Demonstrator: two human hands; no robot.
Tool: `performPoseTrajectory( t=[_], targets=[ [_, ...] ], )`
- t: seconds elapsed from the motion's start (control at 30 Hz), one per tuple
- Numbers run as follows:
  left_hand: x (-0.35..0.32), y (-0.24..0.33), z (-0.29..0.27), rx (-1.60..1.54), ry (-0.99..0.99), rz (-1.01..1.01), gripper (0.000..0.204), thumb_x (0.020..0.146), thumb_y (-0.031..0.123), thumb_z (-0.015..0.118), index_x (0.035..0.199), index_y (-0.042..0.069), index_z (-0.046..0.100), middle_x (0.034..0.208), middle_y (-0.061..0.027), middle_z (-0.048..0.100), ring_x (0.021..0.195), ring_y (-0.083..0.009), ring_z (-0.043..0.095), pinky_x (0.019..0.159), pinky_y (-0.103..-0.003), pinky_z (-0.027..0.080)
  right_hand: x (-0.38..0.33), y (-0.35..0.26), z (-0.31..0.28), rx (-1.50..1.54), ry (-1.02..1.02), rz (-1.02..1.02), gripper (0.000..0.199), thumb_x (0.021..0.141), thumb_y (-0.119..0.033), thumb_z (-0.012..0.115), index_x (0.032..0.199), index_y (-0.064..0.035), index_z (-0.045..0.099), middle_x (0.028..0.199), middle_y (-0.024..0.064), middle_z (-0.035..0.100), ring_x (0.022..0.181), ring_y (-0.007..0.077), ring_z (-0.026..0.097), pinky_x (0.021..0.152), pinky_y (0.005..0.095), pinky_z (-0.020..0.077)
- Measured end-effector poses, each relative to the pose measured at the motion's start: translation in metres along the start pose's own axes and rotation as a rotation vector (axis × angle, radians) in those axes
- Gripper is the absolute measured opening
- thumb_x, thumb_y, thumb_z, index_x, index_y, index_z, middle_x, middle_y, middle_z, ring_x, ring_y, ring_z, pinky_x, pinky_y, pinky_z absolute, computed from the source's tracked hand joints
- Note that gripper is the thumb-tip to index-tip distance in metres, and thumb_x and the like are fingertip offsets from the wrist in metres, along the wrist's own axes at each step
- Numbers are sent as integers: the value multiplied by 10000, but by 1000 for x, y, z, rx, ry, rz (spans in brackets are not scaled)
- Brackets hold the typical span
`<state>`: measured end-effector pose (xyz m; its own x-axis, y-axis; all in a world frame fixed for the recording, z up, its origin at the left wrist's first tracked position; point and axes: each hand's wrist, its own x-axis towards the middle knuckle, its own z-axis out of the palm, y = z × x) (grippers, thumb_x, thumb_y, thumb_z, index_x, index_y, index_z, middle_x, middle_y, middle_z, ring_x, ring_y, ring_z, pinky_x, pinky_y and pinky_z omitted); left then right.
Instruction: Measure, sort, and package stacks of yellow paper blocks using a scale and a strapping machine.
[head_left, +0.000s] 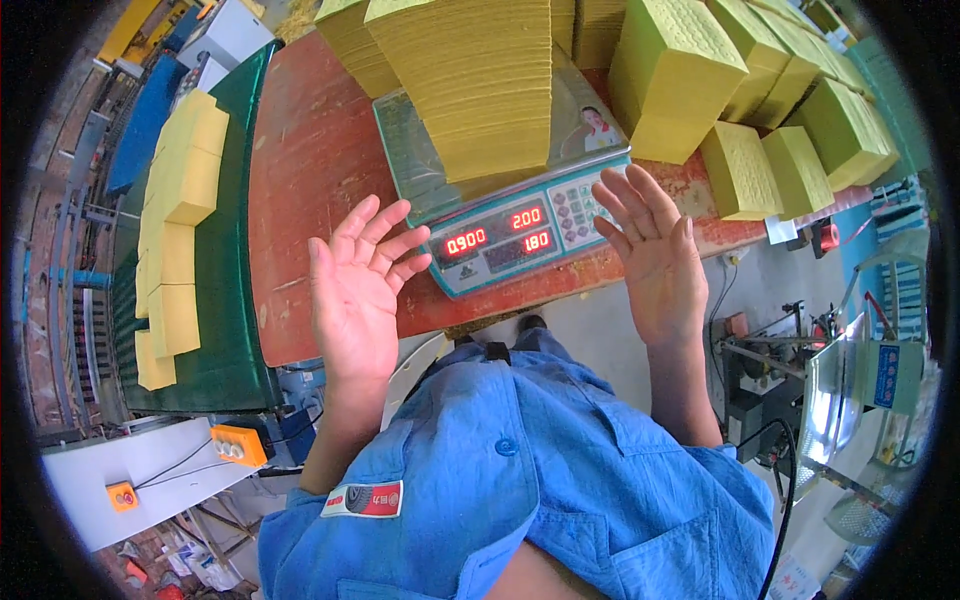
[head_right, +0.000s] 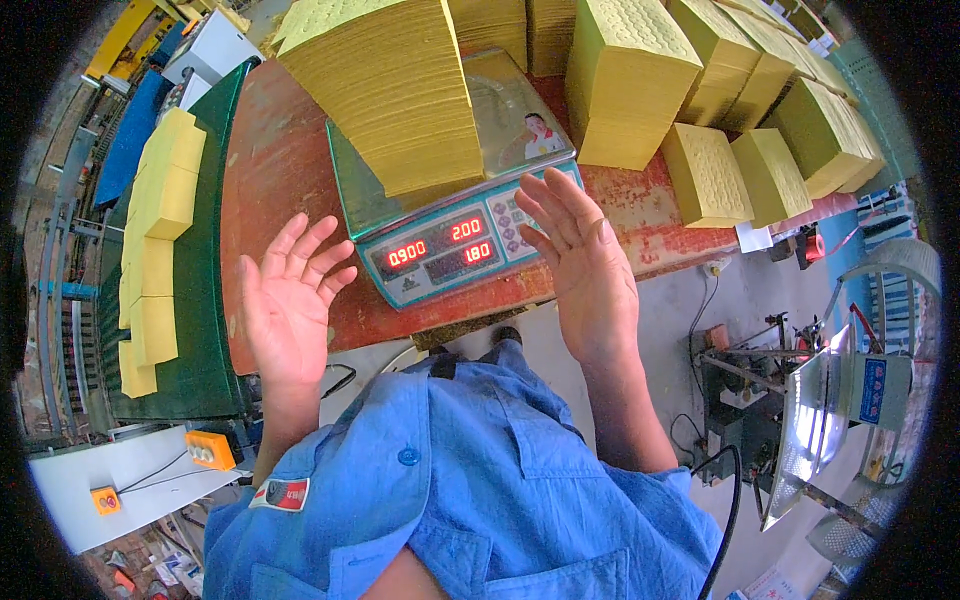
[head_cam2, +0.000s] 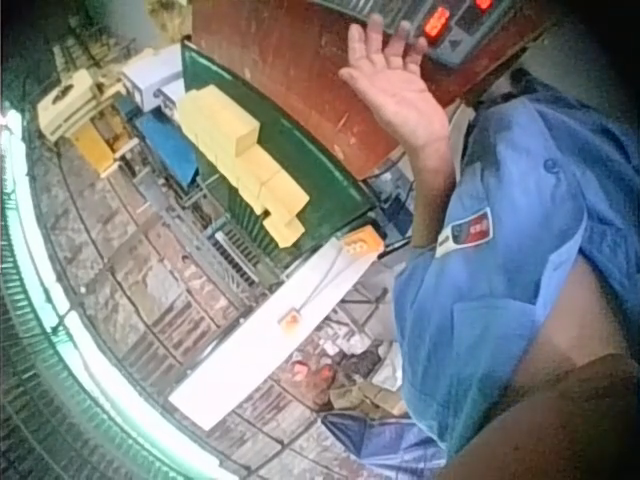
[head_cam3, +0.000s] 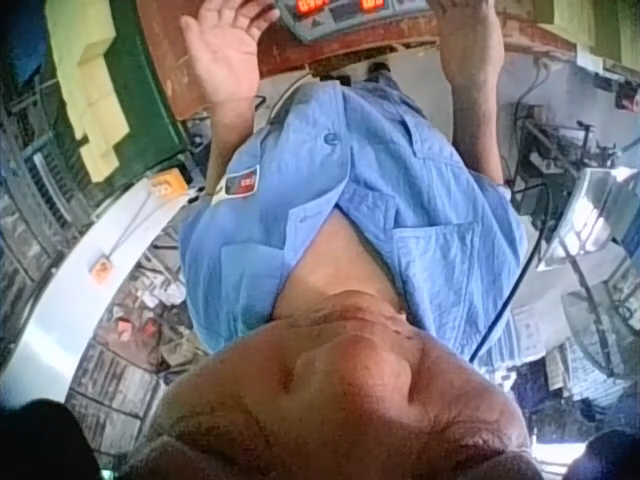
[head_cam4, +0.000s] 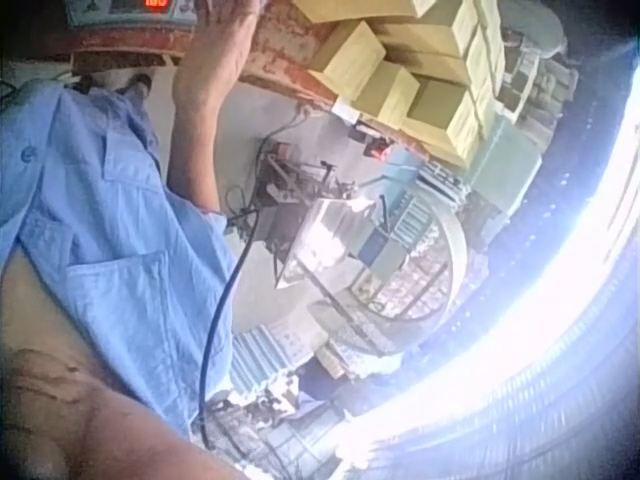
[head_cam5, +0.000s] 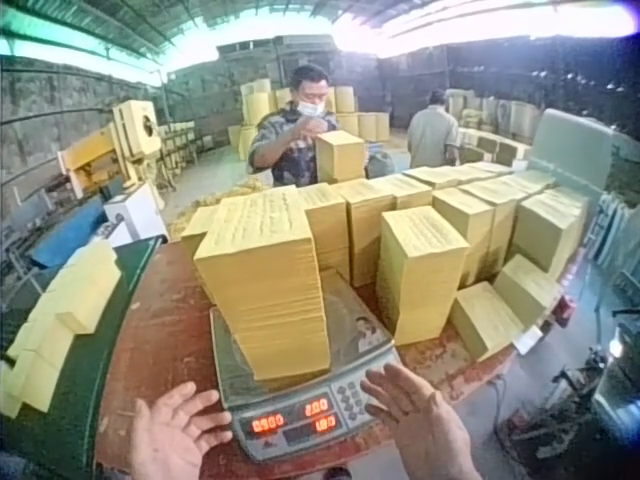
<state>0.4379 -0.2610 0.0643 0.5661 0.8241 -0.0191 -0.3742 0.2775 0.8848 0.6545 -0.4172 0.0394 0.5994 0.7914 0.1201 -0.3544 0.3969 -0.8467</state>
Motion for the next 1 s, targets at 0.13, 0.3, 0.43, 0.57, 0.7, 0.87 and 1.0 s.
performPoseTrajectory(
  t=[0.13, 0.3, 0.43, 0.57, 0.7, 0.87, 1.0],
  targets=[
    [5, -1, 1, 14, -16, -9, 683, 1003, 552, 270, 1363, -7, 426, 1325, -227, 522, 1112, -298, 581, 921, -425, 482, 4, 2, -3, 0, 6, 18, 685, 992, -505, 337, 1457, -2, 317, 1469, 195, 395, 1363, 311, 376, 1103, 442, 288],
    [17, 0, 6, 36, -26, 0, 662, 1012, 534, 262, 1353, -6, 437, 1310, -223, 533, 1106, -291, 584, 918, -414, 483, 11, 4, -7, -21, -7, 24, 723, 982, -545, 346, 1461, -4, 308, 1460, 200, 406, 1358, 315, 385, 1095, 444, 303],
    [33, 6, 9, 78, -25, 44, 648, 1014, 528, 264, 1336, 0, 456, 1297, -214, 544, 1098, -282, 589, 914, -408, 484, 16, 6, -8, 36, 15, 41, 635, 1003, -443, 352, 1442, 16, 336, 1439, 204, 429, 1341, 320, 401, 1095, 440, 297],
    [53, 18, 11, 110, -32, 106, 623, 1018, 512, 263, 1333, 11, 458, 1299, -205, 542, 1126, -275, 570, 929, -405, 473, 27, 8, -12, 64, 23, 66, 593, 1022, -398, 334, 1436, 26, 342, 1427, 208, 441, 1339, 315, 407, 1095, 447, 305],
    [89, 31, 9, 141, 33, 116, 653, 982, 556, 354, 1357, 27, 434, 1311, -171, 524, 1197, -253, 501, 968, -412, 420, 63, -1, -8, 24, -33, 53, 528, 1040, -331, 313, 1435, 18, 354, 1415, 188, 463, 1327, 288, 429, 1083, 415, 329],
    [152, 66, 29, 10, 32, -110, 708, 936, 589, 438, 1342, 10, 458, 1314, -150, 542, 1219, -260, 496, 1026, -419, 367, 165, 16, -5, -150, -43, 22, 524, 1022, -371, 411, 1422, -33, 406, 1383, 140, 509, 1297, 245, 454, 1060, 372, 339],
    [202, 79, 67, 157, -176, -60, 621, 930, 497, 521, 1329, 22, 505, 1252, -99, 597, 1159, -208, 552, 993, -365, 410, 245, 49, -11, -275, -51, -58, 581, 991, -430, 442, 1371, 10, 467, 1407, 149, 491, 1313, 256, 436, 1103, 370, 310]
  ],
)
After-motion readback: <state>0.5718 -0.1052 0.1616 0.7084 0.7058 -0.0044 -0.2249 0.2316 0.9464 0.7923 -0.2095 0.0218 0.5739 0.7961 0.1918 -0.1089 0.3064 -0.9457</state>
